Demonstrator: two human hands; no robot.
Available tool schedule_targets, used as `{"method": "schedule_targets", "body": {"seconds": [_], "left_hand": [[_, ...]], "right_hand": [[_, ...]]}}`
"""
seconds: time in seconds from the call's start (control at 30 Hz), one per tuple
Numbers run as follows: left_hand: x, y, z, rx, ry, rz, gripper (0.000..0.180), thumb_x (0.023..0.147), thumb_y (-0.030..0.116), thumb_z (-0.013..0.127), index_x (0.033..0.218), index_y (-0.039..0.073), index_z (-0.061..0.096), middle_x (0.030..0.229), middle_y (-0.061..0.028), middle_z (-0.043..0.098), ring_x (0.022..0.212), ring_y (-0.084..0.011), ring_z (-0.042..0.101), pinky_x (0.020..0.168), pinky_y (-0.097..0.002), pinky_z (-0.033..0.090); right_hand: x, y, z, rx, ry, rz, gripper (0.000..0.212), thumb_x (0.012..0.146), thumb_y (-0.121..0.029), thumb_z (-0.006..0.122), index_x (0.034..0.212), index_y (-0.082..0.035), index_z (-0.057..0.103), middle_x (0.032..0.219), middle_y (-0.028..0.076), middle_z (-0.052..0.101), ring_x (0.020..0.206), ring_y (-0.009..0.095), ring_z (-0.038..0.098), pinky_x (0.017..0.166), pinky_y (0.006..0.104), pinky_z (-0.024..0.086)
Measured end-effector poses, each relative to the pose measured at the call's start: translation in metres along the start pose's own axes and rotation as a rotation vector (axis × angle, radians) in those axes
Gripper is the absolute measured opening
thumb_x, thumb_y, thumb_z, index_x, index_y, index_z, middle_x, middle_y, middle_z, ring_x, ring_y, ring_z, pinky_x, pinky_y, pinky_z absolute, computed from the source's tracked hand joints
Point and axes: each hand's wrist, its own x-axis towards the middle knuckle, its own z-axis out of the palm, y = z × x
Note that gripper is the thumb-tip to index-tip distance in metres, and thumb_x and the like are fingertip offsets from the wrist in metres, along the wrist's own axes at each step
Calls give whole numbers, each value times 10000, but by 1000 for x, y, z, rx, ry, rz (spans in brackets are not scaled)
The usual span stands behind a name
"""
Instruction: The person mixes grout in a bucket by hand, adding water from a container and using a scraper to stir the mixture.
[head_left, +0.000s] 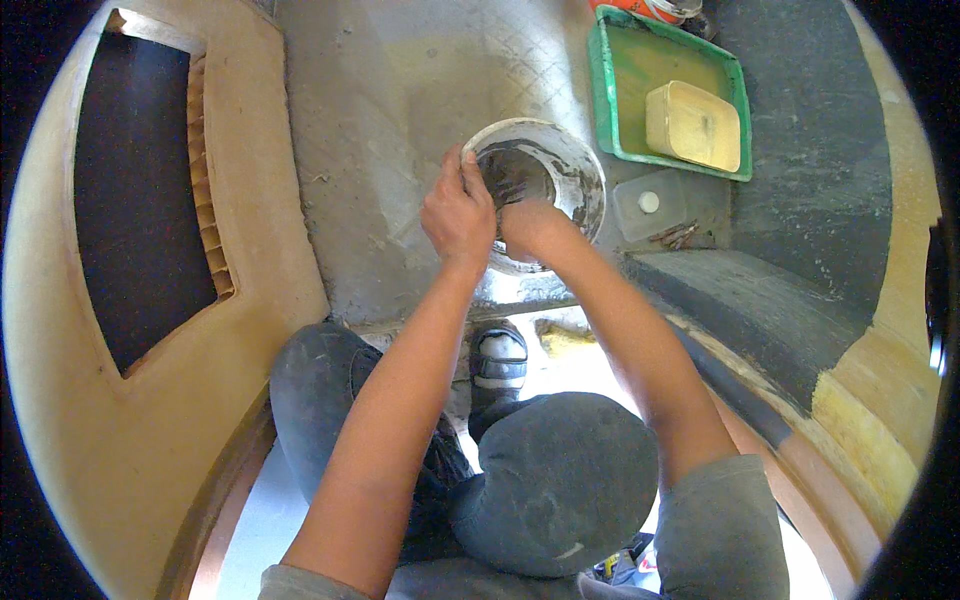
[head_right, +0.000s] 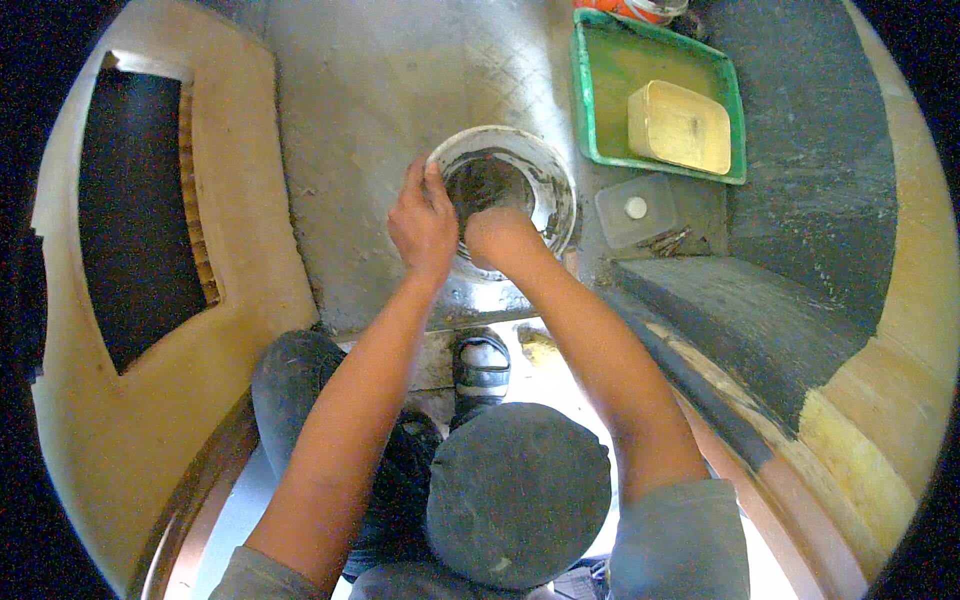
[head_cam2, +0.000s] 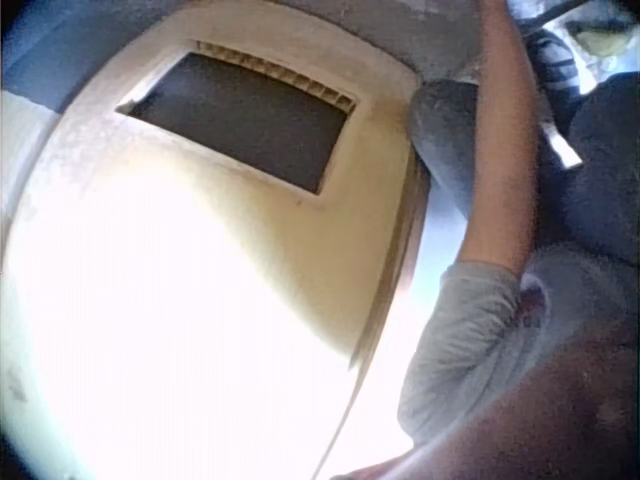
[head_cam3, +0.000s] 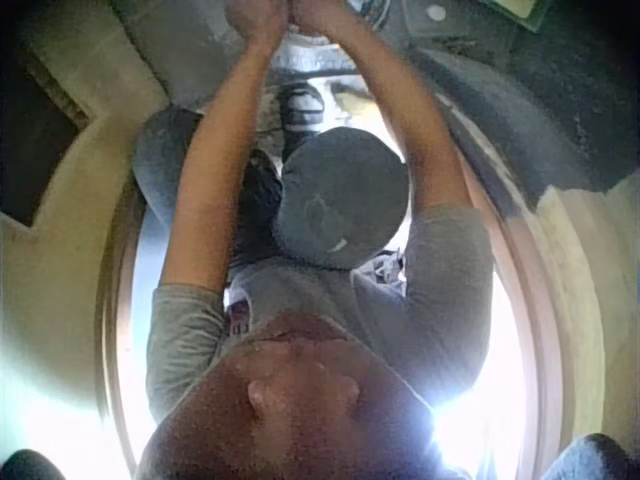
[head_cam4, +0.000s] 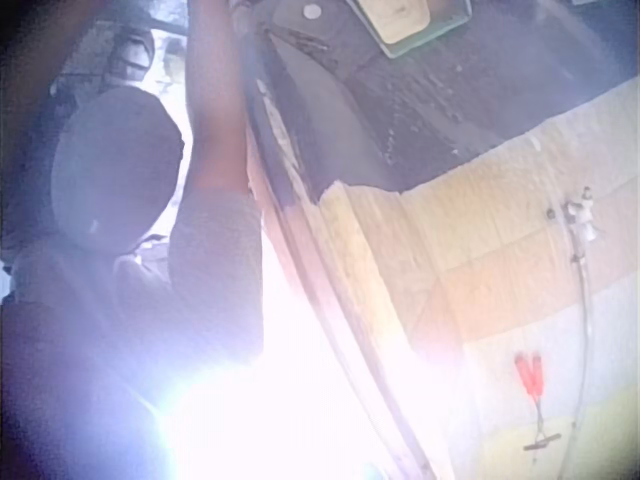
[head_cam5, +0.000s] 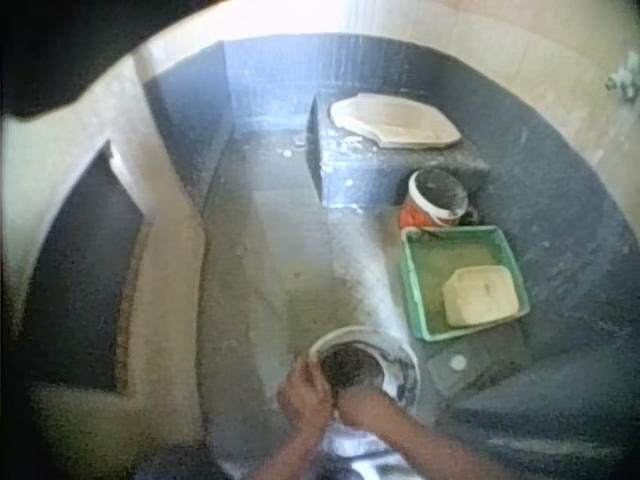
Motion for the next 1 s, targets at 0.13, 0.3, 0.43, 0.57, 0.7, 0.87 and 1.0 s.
{"method": "schedule_targets", "body": {"seconds": [0.13,0.3,0.43,0.57,0.7,0.87,1.0], "left_hand": [[1,-4,0,3,6,8,376,1029,370,485,1238,118,670,1023,-216,718,914,-445,686,787,-528,532],[1,7,-1,-55,18,24,370,1030,374,482,1233,130,671,1008,-220,719,919,-445,684,792,-525,529],[1,10,0,-29,0,3,366,1031,370,481,1230,131,673,1002,-220,718,912,-443,686,782,-521,532],[0,8,-1,-13,-2,-9,369,1033,366,476,1230,125,673,1016,-216,720,920,-440,687,796,-518,533],[1,4,-5,-16,-12,-30,406,1037,384,466,1225,90,673,1075,-212,714,969,-446,678,843,-515,527],[-1,7,-4,-69,-35,-37,419,1042,382,456,1232,78,672,1091,-233,705,992,-453,672,871,-509,523],[-1,7,-6,-19,-68,-66,387,1039,362,459,1257,114,660,1083,-211,711,970,-438,679,843,-519,525]], "right_hand": [[2,26,2,101,94,0,212,744,-134,711,915,-21,767,968,217,735,923,369,723,802,468,578],[28,61,-19,39,-21,-78,221,712,-155,779,887,-22,755,890,195,738,850,357,720,726,469,569],[53,65,-38,147,-249,16,183,726,-142,782,877,-41,763,806,142,742,691,280,701,631,422,552],[47,44,-39,68,-269,46,165,752,-73,740,900,-2,758,846,151,751,732,270,723,662,419,569],[0,4,8,184,-83,111,310,843,-154,581,1058,-4,745,1174,228,698,1113,379,673,951,509,530],[-37,-7,20,203,325,224,401,922,-284,517,1123,9,702,1097,261,698,1114,436,637,1019,629,427],[-51,-16,33,169,406,114,548,965,-438,442,1190,7,668,1118,270,682,1133,430,620,1081,661,330]]}}
